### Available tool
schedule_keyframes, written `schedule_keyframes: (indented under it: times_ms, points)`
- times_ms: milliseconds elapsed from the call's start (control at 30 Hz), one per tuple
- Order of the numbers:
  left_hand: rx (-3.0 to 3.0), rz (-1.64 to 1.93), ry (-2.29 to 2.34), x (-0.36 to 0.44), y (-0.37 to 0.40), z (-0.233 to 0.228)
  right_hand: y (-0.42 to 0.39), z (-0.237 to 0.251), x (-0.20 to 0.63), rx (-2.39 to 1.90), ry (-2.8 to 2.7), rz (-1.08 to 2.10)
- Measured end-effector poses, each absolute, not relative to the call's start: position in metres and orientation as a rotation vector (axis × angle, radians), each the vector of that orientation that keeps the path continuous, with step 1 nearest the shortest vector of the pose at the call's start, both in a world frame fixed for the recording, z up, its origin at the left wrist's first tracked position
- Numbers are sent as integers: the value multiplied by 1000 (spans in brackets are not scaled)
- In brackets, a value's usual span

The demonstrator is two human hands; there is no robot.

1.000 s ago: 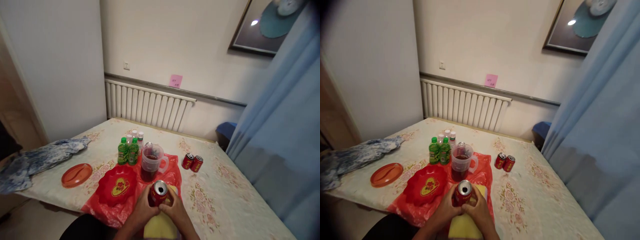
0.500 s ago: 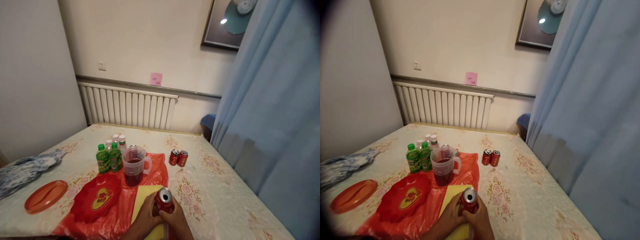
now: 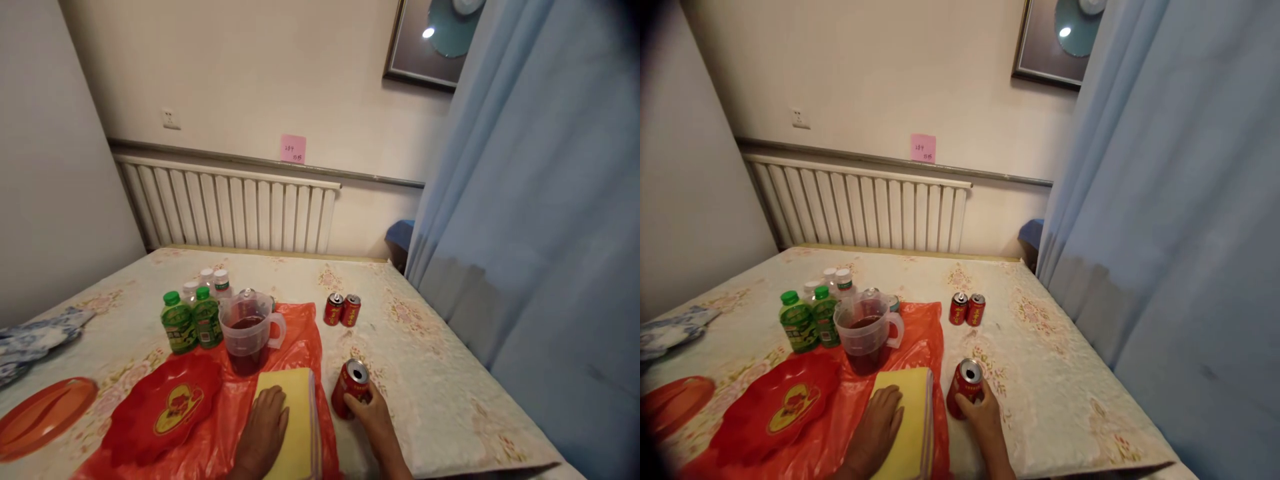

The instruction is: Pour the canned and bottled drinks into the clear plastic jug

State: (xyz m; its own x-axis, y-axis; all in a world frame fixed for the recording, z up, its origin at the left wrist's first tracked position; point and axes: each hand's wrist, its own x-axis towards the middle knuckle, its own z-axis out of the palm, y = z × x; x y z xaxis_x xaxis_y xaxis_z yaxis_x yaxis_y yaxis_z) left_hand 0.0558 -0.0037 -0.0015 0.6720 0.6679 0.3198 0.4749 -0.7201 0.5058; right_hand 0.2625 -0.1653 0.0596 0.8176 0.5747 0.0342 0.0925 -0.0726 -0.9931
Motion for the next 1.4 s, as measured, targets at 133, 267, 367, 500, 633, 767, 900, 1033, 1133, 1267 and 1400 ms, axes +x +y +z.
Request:
schedule_keyframes:
  times_ms: [133, 267, 367, 500, 633, 767, 900, 1033, 1133, 1267, 1400]
  points:
    - [2556, 766, 837, 56, -4, 1, -168, 54, 266, -1614, -526, 428]
    - [2635, 856, 796, 57, -1, -7, -167, 54, 265, -1607, -529, 419]
    - [2672, 870, 784, 57, -1, -10, -166, 56, 262, -1614, -524, 428]
    - [2696, 899, 788, 58, -1, -9, -165, 58, 259, -1585, -543, 452]
    - [2698, 925, 797, 58, -1, -8, -161, 59, 264, -1562, -545, 444]
    - [2696, 934, 788, 58, 0, -10, -155, 62, 279, -1562, -552, 432]
    - [2700, 928, 777, 57, 3, -15, -149, 65, 302, -1574, -547, 392]
    - [2700, 948, 785, 57, 6, -21, -141, 66, 336, -1615, -535, 329]
    - [2709, 969, 791, 57, 8, -24, -133, 65, 366, -1653, -518, 270]
    - [2744, 1008, 779, 57, 13, -29, -120, 61, 405, -1697, -483, 193]
    - [2797, 1134, 699, 57, 20, -34, -103, 54, 437, -1726, -468, 153]
